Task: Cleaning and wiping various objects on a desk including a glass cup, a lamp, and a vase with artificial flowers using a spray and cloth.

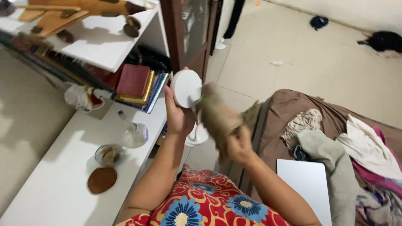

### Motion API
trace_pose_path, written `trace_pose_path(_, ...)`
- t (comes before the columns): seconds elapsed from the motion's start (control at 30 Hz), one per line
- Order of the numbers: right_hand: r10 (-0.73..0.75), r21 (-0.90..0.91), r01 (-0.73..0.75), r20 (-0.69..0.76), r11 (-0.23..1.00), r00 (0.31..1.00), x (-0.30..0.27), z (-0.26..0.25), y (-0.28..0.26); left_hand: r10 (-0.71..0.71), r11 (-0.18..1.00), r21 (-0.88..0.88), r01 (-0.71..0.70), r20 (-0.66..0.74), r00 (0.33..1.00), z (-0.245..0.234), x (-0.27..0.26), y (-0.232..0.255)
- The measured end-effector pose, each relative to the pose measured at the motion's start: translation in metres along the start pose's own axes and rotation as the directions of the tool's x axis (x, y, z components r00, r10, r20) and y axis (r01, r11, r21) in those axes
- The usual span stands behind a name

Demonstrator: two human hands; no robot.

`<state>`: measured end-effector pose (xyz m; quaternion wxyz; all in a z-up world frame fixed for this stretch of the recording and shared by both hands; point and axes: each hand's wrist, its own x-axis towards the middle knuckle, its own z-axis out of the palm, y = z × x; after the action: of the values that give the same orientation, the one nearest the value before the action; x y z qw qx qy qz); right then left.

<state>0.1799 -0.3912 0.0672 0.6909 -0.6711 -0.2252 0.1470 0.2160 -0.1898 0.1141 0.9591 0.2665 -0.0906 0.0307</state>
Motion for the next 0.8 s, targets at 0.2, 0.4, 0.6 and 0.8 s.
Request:
trace_pose_path(0.2, -0.237, 0.012, 0.24, -0.111, 0.971, 0.965, 0.038, 0.044, -0.044, 0.073, 0.996, -0.039, -0.084, -0.232, 0.97, -0.014, -0.011, -0.016)
trace_pose_path(0.4, -0.652, -0.35, 0.619, 0.031, 0.703, 0.758, 0.028, 0.065, 0.019, 0.257, 0.964, -0.019, -0.266, -0.191, 0.947, -0.007, -0.017, 0.013)
trace_pose_path(0.6, -0.632, -0.306, 0.669, 0.224, 0.678, 0.742, 0.026, 0.052, 0.03, 0.303, 0.951, 0.155, -0.266, -0.316, 0.899, 0.014, -0.024, 0.032)
trace_pose_path(0.8, -0.484, 0.032, 0.484, 0.0, 0.875, 0.875, 0.048, 0.051, -0.012, 0.259, 0.96, -0.029, -0.277, -0.275, 0.926, 0.025, -0.015, 0.032)
